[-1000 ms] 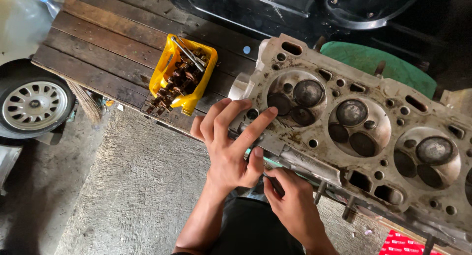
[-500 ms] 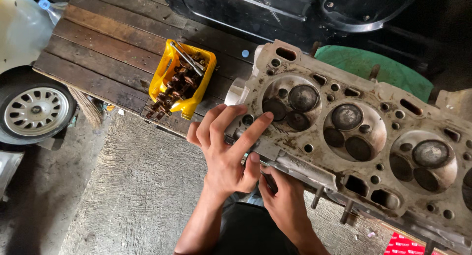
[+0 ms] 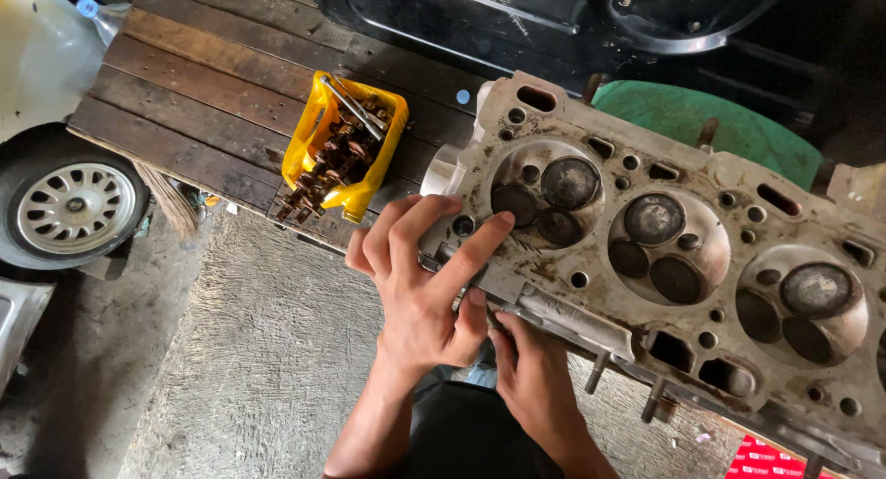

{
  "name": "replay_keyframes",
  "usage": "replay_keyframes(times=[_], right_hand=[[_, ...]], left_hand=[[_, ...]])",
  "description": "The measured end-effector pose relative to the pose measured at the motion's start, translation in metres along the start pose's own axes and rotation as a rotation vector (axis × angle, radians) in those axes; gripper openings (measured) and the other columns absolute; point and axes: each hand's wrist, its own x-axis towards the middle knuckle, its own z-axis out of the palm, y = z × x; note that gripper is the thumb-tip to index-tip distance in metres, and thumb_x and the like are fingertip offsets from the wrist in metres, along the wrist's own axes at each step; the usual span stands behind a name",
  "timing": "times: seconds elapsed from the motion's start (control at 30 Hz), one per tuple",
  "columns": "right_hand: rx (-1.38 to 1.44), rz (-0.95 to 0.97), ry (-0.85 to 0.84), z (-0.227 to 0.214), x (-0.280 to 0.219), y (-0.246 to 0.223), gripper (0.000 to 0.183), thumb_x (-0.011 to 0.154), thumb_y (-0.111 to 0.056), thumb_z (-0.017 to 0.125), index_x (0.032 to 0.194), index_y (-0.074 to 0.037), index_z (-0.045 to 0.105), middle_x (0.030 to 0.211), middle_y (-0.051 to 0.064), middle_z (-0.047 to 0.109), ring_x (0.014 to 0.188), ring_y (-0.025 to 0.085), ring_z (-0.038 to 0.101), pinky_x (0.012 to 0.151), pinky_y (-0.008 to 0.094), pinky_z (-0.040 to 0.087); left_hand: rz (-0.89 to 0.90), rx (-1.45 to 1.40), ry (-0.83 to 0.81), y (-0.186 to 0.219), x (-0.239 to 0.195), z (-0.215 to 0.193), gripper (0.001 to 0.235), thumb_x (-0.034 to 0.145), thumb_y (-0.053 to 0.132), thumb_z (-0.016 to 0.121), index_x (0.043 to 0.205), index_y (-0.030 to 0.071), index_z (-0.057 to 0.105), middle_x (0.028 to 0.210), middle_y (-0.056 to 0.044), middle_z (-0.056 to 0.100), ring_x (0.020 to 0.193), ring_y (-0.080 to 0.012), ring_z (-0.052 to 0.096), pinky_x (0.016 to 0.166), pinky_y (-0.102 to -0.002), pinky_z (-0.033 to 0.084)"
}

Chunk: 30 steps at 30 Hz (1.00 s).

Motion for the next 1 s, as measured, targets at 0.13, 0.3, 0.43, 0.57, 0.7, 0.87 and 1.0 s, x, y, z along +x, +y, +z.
replay_keyframes(times=[0.13,0.3,0.43,0.57,0.7,0.87,1.0], right_hand=[[0.214,0.299,0.08,0.009,-0.001,0.012,0.018,0.092,-0.009,0.068,0.107,0.001,0.066,0.08,0.011,0.076,0.064,0.02,0.073,0.057,0.034,0.056],[0.238,0.156,0.05,0.018,0.0,0.012,0.012,0.09,-0.006,0.069,0.097,0.003,0.065,0.069,0.009,0.067,0.056,0.015,0.064,0.054,0.03,0.052],[0.27,0.181,-0.064,0.015,0.004,0.002,0.011,0.096,-0.005,0.058,0.095,0.001,0.067,0.063,0.006,0.066,0.055,0.013,0.065,0.053,0.029,0.052],[0.239,0.148,-0.116,0.011,0.004,0.002,0.018,0.101,-0.009,0.054,0.094,0.001,0.068,0.06,0.007,0.062,0.05,0.015,0.058,0.05,0.032,0.045],[0.413,0.209,-0.178,0.019,0.003,0.019,0.016,0.101,-0.009,0.055,0.101,0.001,0.068,0.071,0.007,0.065,0.063,0.011,0.058,0.059,0.029,0.048],[0.853,0.387,-0.304,0.039,0.002,0.058,0.018,0.098,-0.005,0.058,0.11,0.001,0.069,0.096,0.003,0.072,0.09,0.008,0.064,0.082,0.026,0.053],[0.828,0.245,-0.301,0.049,0.002,0.074,0.016,0.097,-0.002,0.066,0.112,0.005,0.068,0.102,0.007,0.069,0.098,0.012,0.062,0.091,0.029,0.051]], left_hand=[[-0.001,-0.004,0.004,0.0,0.002,-0.002,0.051,0.095,0.042,0.041,0.133,0.028,0.072,0.134,-0.008,0.056,0.133,-0.0278,0.046,0.113,-0.048,0.022],[0.0,-0.013,0.004,0.0,0.002,-0.001,0.051,0.09,0.04,0.045,0.132,0.028,0.072,0.133,-0.007,0.055,0.132,-0.028,0.045,0.115,-0.048,0.021],[0.008,-0.028,0.004,-0.001,0.003,-0.002,0.055,0.083,0.038,0.048,0.131,0.028,0.072,0.132,-0.008,0.055,0.132,-0.0285,0.045,0.113,-0.048,0.021],[0.01,-0.02,-0.002,0.001,0.003,-0.004,0.054,0.084,0.037,0.049,0.132,0.028,0.072,0.133,-0.008,0.055,0.133,-0.0285,0.046,0.114,-0.048,0.021],[0.003,-0.017,-0.025,0.002,0.004,-0.008,0.054,0.085,0.036,0.05,0.134,0.029,0.071,0.134,-0.008,0.055,0.134,-0.0285,0.046,0.114,-0.048,0.022],[-0.001,-0.023,-0.027,0.003,0.005,-0.008,0.053,0.084,0.036,0.051,0.133,0.029,0.071,0.134,-0.008,0.055,0.133,-0.0288,0.047,0.113,-0.049,0.022],[-0.001,-0.016,-0.029,0.004,0.005,-0.008,0.054,0.083,0.036,0.052,0.134,0.029,0.07,0.135,-0.008,0.055,0.134,-0.0287,0.046,0.114,-0.049,0.022]])
